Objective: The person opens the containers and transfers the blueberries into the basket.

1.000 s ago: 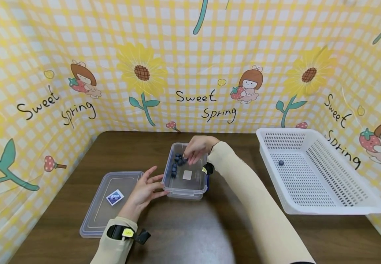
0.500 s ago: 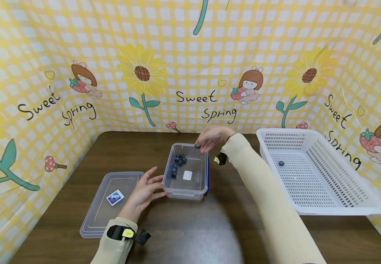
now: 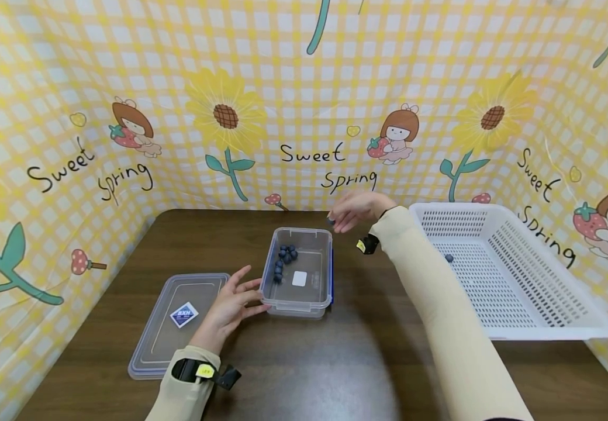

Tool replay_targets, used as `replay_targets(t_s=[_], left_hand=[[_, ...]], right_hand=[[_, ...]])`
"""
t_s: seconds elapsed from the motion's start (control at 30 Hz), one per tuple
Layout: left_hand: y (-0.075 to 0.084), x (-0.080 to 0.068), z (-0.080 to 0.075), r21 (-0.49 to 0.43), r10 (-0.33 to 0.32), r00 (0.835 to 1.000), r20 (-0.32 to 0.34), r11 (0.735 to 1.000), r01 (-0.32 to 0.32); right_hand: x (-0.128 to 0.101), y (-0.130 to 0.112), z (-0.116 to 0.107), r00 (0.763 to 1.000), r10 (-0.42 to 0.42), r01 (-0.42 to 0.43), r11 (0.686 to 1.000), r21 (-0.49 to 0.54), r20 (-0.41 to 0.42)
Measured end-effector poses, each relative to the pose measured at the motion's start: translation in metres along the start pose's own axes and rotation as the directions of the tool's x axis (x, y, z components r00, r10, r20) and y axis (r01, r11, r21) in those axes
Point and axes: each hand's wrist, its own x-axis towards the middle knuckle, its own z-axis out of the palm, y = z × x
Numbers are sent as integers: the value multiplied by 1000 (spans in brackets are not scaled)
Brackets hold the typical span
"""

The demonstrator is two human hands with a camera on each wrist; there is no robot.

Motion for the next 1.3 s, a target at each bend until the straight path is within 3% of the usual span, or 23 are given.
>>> replay_targets(t_s=[0.4, 0.7, 0.97, 1.3], left_hand=[[3, 4, -1, 11, 13, 1000, 7, 1000, -13], [3, 6, 1, 6, 10, 1000, 12, 1000, -11], [0, 3, 0, 10, -1, 1000, 1, 1000, 1], [-3, 3, -2, 19, 2, 1000, 4, 1000, -2]], right_hand=[[-23, 4, -31, 995, -34, 41, 996, 77, -97], [-47, 14, -56, 993, -18, 30, 994, 103, -117], [-67, 31, -75, 982, -12, 42, 986, 159, -187], [-110, 60, -104, 967, 23, 57, 952, 301, -253]])
